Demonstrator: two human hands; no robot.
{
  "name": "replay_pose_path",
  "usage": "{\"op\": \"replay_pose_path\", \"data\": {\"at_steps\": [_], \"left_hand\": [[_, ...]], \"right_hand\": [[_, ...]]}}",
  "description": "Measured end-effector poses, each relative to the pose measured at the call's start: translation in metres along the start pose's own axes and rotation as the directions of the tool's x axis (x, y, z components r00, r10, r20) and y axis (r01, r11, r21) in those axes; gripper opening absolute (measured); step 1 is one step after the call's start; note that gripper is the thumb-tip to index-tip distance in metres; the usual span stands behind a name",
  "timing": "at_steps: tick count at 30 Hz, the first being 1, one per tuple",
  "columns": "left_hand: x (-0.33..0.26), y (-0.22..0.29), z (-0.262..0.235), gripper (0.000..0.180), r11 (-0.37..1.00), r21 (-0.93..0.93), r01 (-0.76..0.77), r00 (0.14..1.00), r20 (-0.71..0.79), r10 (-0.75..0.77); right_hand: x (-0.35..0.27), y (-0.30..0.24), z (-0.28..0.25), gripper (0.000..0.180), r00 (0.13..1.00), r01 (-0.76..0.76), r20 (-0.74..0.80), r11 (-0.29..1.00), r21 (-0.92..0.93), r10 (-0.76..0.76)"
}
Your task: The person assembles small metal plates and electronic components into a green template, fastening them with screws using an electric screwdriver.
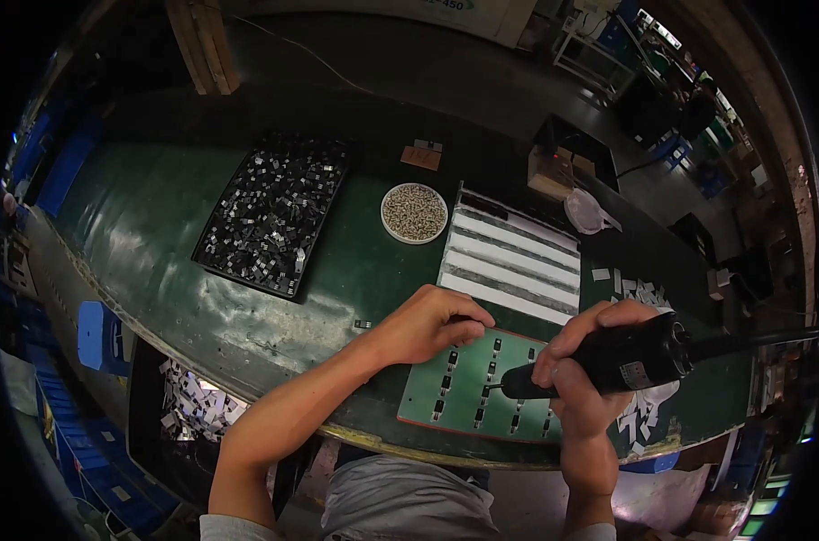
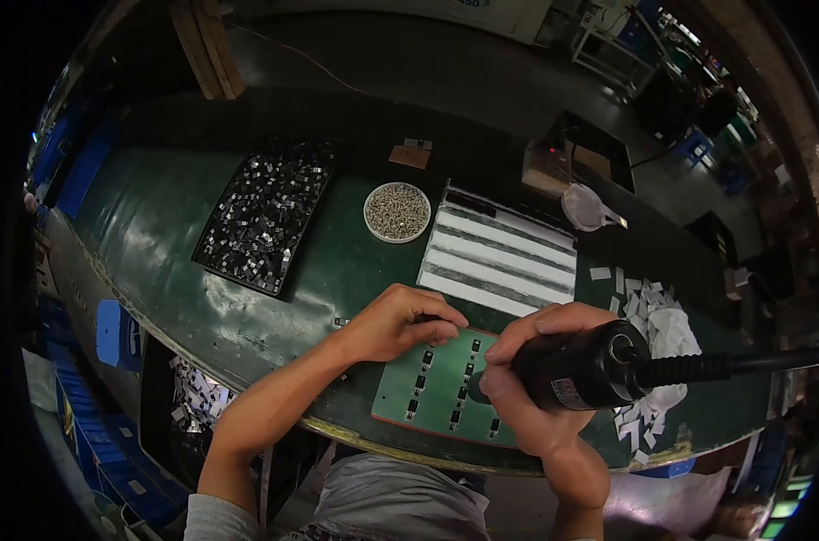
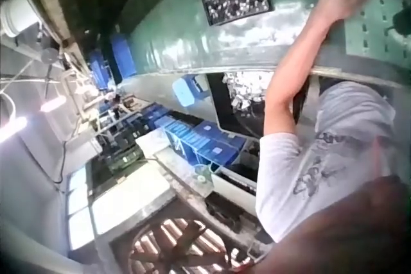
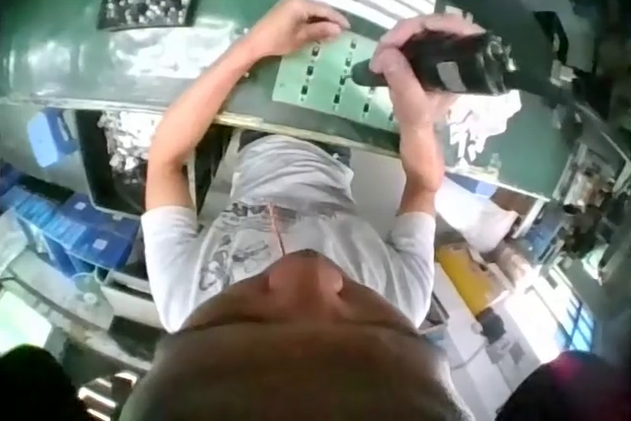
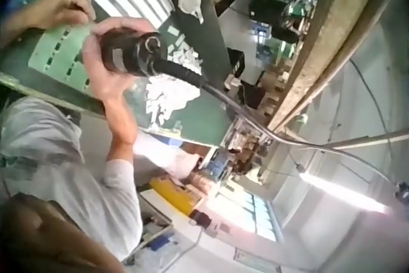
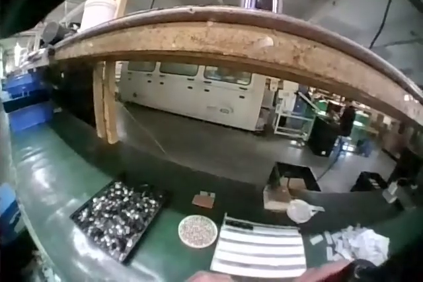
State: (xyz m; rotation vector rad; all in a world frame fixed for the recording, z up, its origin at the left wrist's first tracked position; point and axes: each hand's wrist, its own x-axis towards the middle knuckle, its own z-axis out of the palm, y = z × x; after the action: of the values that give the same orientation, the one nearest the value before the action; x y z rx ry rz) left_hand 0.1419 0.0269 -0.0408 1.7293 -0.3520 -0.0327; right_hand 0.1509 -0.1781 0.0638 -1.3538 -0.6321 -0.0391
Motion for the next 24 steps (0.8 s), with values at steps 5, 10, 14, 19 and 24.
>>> {"op": "replay_pose_path", "data": {"at_steps": [5,10,14,19,24], "left_hand": [[0.0,0.0,0.0,0.019,1.0,-0.003,0.009,1.0,0.014,-0.009],[0.001,0.0,-0.004,0.019,0.997,-0.044,0.062,0.997,0.049,-0.06],[0.0,0.003,-0.005,0.019,0.999,-0.024,0.034,0.998,0.048,-0.033],[0.001,0.004,-0.002,0.019,0.999,0.035,0.01,0.996,0.083,-0.013],[-0.001,-0.001,-0.002,0.02,0.992,0.101,-0.072,0.993,0.101,0.062]], "right_hand": [[-0.005,0.001,-0.008,0.06,0.994,0.045,0.099,0.999,-0.014,-0.043],[-0.015,-0.018,0.003,0.058,0.987,-0.152,0.057,0.985,0.079,0.148],[-0.015,-0.021,0.003,0.057,0.979,-0.196,0.082,0.973,0.121,0.186],[-0.02,-0.021,-0.003,0.056,0.978,-0.187,0.108,0.977,0.101,0.176],[-0.004,-0.026,0.003,0.056,1.0,-0.011,0.013,0.982,0.19,0.008]]}}
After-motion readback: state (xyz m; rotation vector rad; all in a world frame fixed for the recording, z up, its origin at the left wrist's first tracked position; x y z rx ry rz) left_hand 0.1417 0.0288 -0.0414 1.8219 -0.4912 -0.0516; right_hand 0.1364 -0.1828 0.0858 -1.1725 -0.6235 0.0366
